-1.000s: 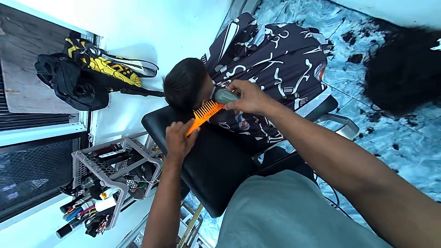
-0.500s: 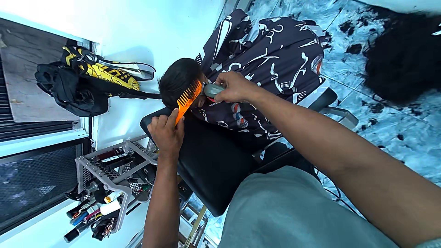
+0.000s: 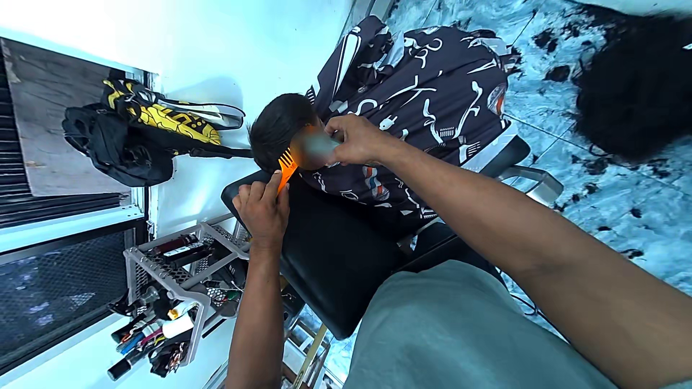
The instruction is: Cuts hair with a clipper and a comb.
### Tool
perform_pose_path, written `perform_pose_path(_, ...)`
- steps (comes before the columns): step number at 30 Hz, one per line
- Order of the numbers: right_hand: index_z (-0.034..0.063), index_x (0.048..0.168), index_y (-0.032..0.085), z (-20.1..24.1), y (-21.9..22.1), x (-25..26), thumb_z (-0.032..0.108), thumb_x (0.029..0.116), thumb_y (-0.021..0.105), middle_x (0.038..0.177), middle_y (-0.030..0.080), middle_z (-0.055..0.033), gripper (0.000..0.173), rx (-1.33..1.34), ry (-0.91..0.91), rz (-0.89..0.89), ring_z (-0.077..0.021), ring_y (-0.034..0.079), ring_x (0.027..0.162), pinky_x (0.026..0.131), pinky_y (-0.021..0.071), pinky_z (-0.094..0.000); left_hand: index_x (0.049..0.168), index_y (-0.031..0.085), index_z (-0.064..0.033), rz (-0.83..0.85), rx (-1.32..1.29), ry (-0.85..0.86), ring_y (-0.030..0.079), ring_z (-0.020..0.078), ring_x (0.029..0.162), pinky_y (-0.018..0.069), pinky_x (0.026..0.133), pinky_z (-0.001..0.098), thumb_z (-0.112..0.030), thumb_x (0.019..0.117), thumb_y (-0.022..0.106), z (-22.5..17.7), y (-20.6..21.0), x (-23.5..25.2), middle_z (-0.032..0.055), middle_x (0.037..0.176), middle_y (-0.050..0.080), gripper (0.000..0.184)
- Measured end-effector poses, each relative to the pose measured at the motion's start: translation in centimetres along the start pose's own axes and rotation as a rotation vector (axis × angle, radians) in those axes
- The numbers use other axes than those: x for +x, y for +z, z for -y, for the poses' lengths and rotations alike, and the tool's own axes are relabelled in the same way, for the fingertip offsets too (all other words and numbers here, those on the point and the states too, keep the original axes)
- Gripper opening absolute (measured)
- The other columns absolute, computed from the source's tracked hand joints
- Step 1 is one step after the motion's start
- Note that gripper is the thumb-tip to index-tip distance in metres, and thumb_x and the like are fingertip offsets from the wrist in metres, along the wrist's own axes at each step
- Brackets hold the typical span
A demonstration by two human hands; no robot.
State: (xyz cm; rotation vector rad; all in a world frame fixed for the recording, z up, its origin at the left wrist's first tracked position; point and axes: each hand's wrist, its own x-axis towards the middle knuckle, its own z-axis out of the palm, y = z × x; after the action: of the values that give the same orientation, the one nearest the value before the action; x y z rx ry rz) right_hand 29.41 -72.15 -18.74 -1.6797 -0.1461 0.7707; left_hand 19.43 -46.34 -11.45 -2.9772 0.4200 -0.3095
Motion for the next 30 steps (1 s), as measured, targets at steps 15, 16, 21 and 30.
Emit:
perform_pose_path(15,0.0262,0.145,0.047,-10.5,-2.2,-9.7,0.047,0.1058,0.051,0.104,0.067,-0.0099,0.045,0.991,0.329,-0.317,-0.0218,0.063,0.059,0.045,0.0545,-0.0364,0.114,0.063,0.0043,-0.020,-0.562,-0.510,0.060,0.0118,0.059,0.0539,0.058,0.0305,-0.024,0.1132,0.035,-6.9,3.0,-1.4,0.0067,0.074,0.065,0.040)
perform_pose_path(16,0.0252,0.145,0.048,-10.6,-1.7,-9.8,0.043,0.1050,0.054,0.104,0.067,-0.0106,0.044,0.999,0.315,-0.337,-0.0217,0.062,0.058,0.045,0.0543,-0.0364,0.115,0.064,0.0056,0.039,-0.528,-0.501,0.064,0.0166,0.066,0.0568,0.064,0.0357,-0.022,0.1125,0.035,-8.1,3.7,-0.1,0.0109,0.079,0.067,0.040)
perform_pose_path(21,0.0112,0.141,0.044,-10.7,1.4,-9.7,0.022,0.1014,0.064,0.113,0.066,-0.0139,0.046,1.108,0.115,-0.570,-0.0280,0.072,0.086,0.073,0.0637,-0.0434,0.131,0.067,-0.0080,0.292,-0.449,-0.194,0.068,0.0297,0.099,0.0567,0.087,0.0501,-0.033,0.1105,0.042,-11.7,4.3,2.7,0.0166,0.107,0.068,0.041)
perform_pose_path(30,0.0073,0.128,0.065,-7.4,-0.9,-6.0,0.026,0.0817,0.084,0.111,0.073,-0.0126,0.054,0.179,-0.031,-0.261,-0.0263,0.071,0.097,0.088,0.0585,-0.0530,0.131,0.072,-0.0151,0.162,-0.234,-0.171,0.062,0.0293,0.091,0.0433,0.089,0.0541,-0.040,0.0983,0.066,-3.4,2.3,-4.6,0.0123,0.093,0.066,0.041)
